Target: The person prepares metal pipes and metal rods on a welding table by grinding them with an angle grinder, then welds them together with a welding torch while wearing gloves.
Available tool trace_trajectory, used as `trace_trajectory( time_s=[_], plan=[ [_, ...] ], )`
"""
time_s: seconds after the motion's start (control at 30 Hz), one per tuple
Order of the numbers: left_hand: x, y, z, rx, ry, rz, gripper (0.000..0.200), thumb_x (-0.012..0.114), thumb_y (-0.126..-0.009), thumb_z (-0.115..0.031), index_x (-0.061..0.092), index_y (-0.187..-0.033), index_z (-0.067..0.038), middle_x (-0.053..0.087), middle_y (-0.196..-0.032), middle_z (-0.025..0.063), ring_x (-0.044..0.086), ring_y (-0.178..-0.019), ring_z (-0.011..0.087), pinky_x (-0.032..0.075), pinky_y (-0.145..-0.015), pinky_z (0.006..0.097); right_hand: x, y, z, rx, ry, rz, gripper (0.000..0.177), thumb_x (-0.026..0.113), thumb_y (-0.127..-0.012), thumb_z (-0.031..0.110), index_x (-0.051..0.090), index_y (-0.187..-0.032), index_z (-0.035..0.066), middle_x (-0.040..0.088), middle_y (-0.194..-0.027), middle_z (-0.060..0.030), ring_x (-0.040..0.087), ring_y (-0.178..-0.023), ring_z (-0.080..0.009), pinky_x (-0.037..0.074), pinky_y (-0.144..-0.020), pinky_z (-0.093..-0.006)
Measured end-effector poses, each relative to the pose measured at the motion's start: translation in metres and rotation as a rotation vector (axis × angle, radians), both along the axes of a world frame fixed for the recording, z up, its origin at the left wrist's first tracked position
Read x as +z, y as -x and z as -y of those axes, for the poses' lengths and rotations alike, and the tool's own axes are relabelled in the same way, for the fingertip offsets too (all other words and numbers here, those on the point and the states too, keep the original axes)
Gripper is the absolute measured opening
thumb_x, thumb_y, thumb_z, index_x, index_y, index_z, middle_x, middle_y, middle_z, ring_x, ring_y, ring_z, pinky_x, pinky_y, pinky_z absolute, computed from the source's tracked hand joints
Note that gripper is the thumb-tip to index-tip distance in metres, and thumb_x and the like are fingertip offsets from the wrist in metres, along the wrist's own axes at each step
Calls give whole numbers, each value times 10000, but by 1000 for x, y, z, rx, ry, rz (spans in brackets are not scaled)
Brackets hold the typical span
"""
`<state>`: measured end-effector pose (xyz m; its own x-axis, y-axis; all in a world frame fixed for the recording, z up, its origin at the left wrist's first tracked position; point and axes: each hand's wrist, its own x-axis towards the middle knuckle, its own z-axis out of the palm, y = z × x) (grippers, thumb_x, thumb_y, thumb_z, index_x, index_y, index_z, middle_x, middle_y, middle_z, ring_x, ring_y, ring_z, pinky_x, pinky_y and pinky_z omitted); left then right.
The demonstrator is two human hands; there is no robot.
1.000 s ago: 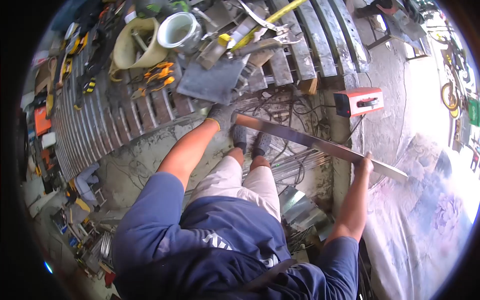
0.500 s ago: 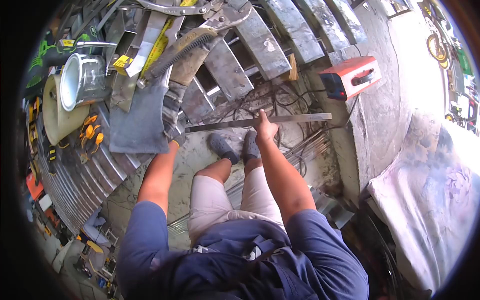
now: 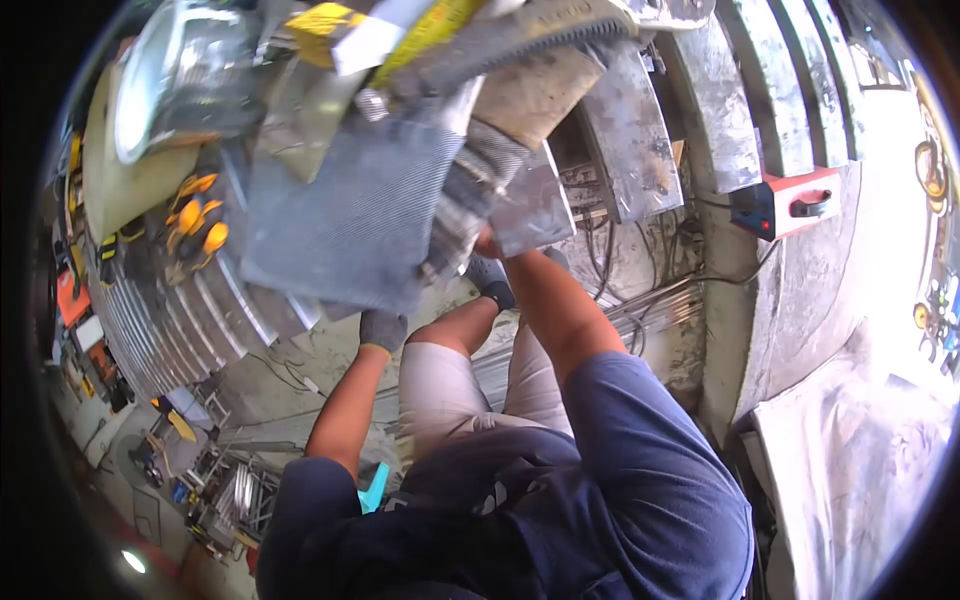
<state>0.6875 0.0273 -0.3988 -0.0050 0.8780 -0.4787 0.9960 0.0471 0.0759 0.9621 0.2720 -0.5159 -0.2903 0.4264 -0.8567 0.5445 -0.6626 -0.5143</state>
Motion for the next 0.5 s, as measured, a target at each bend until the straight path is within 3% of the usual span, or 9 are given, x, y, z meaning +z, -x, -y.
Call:
trace_trajectory(
  time_s=[0.1, 0.17, 0.2, 0.23, 0.33, 0.37, 0.4, 0.43, 0.5],
  plan=[
    [92, -10, 48, 374, 539, -93, 501, 690, -989, -371, 631, -1387, -72, 645, -1444, 207, 617, -1333, 404, 506, -1104, 531, 79, -16, 41, 482, -28, -246, 538, 806, -931, 519, 798, -1235, 76, 792, -1086, -194, 759, -968, -387, 596, -878, -502],
    [129, -14, 107, 519, 620, -138, 477, 747, -931, -340, 641, -1295, -51, 695, -1275, 215, 672, -1223, 419, 556, -1041, 522, 144, -27, 44, 852, -245, -105, 379, 747, -940, 365, 812, -1217, 114, 804, -1100, -138, 760, -977, -395, 584, -874, -502],
    [149, -21, 134, 534, 670, -103, 475, 743, -933, -352, 645, -1288, -52, 701, -1271, 219, 678, -1220, 416, 559, -1040, 520, 88, -62, 75, 889, -256, -120, 379, 747, -940, 365, 812, -1217, 114, 804, -1100, -138, 760, -977, -395, 584, -874, -502],
    [169, -29, 159, 554, 715, -69, 473, 740, -936, -363, 648, -1281, -53, 706, -1267, 223, 684, -1216, 412, 562, -1038, 519, 32, -98, 99, 1411, -705, -170, 315, 705, -946, 325, 824, -1158, 124, 786, -1009, -138, 772, -981, -351, 589, -839, -477],
    [244, -61, 209, 628, 686, 9, 440, 719, -947, -384, 666, -1241, -61, 729, -1250, 232, 712, -1187, 413, 574, -1029, 517, 195, -156, 45, 1320, -272, 132, 323, 649, -1013, 314, 803, -1269, 190, 793, -1176, -169, 769, -1067, -363, 616, -907, -467],
    [269, -73, 223, 684, 630, 16, 424, 710, -950, -372, 668, -1233, -59, 730, -1243, 231, 716, -1180, 417, 580, -1019, 525, 133, -207, 50, 1725, -491, 89, 317, 647, -1036, 366, 808, -1169, 127, 804, -1130, -155, 778, -1034, -320, 613, -829, -506],
    [293, -89, 240, 738, 581, 26, 410, 701, -953, -361, 670, -1225, -56, 732, -1236, 230, 721, -1173, 420, 586, -1008, 533, 66, -276, 45, 1457, -432, 71, 418, 621, -1065, 445, 784, -1027, 62, 797, -945, -161, 788, -840, -288, 597, -641, -504],
    [313, -100, 255, 812, 526, 44, 391, 698, -951, -358, 670, -1191, -51, 731, -1234, 241, 721, -1160, 432, 589, -999, 536, 192, -254, 11, 1084, 15, 402, 432, 640, -1070, 425, 737, -952, 21, 737, -769, -158, 745, -644, -272, 552, -493, -461],
    [341, -114, 279, 865, 477, 74, 392, 699, -951, -361, 671, -1187, -48, 731, -1227, 246, 726, -1143, 433, 590, -995, 535, 276, -273, -28, 856, -32, 553, 376, 743, -1006, 343, 693, -923, -20, 701, -726, -133, 724, -584, -281, 540, -459, -440]
  ],
)
